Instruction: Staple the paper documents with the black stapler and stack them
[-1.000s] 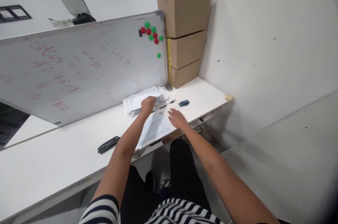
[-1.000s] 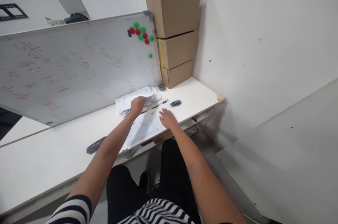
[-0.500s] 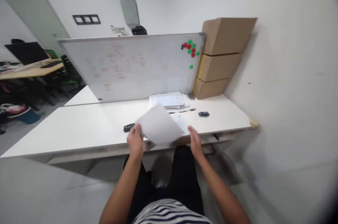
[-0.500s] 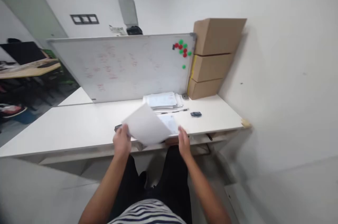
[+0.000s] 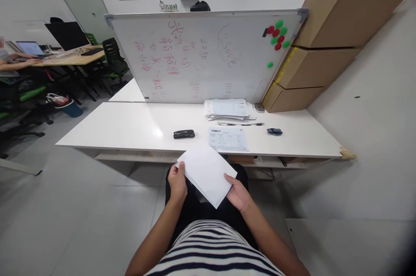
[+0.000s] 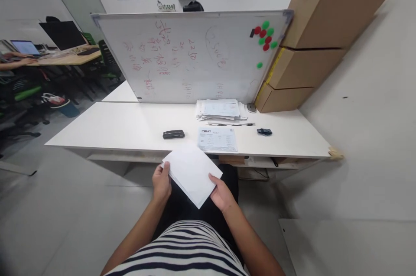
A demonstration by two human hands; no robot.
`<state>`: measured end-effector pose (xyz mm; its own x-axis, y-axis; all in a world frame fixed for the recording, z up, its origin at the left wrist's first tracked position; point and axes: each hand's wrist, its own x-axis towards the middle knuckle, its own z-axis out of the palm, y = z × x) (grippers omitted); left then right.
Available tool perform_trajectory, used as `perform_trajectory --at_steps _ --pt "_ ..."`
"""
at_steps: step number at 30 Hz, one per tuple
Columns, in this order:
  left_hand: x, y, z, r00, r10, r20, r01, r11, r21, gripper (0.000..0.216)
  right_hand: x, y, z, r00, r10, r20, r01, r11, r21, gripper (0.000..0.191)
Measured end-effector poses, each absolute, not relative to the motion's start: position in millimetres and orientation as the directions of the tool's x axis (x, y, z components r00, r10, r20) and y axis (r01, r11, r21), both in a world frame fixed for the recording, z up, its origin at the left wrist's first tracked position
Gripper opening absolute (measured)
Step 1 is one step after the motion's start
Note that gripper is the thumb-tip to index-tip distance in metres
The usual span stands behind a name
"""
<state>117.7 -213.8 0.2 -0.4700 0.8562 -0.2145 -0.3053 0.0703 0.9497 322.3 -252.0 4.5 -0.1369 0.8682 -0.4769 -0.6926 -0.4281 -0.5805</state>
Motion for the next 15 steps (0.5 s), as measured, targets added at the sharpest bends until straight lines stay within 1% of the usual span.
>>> perform_trajectory --at_steps 2,4,6,7,9,11,13,15 --pt "114 -209 19 -0.491 0.870 -0.047 -0.158 -0.036 0.987 0.040 324 -237 29 -0.098 0.926 -0.365 -0.650 -0.337 -0.681 0.039" --pt "111 -206 34 -0.453 0.879 0.148 0.046 -0.143 0.989 0.046 328 -219 53 -0.037 0.975 -0.218 -0.551 -0.202 -0.809 0.041" --pt "108 -204 44 -0.343 0.890 0.300 0.227 -0.231 0.946 0.053 334 -200 72 0.060 0.996 -0.063 -0.370 -0.037 -0.928 0.039" --pt "106 -203 45 -0.278 0.898 0.341 0.277 -0.264 0.924 0.058 338 -193 79 0.097 0.995 0.006 -0.255 0.031 -0.966 0.038" --pt "104 -201 44 -0.187 0.919 0.347 0.300 -0.283 0.911 0.068 345 -183 87 0.131 0.984 0.121 -0.031 0.126 -0.992 0.037" --pt "100 -198 40 -0.143 0.951 0.273 0.262 -0.230 0.937 0.065 348 -180 87 0.122 0.974 0.193 0.121 0.178 -0.977 0.036" --pt "97 -192 40 -0.092 0.981 0.170 0.224 -0.146 0.964 0.053 349 -181 83 0.101 0.971 0.215 0.192 0.193 -0.962 0.036" --pt "96 -182 48 0.014 0.995 0.103 0.217 -0.104 0.971 0.044 349 -180 81 0.070 0.976 0.205 0.218 0.185 -0.958 0.038"
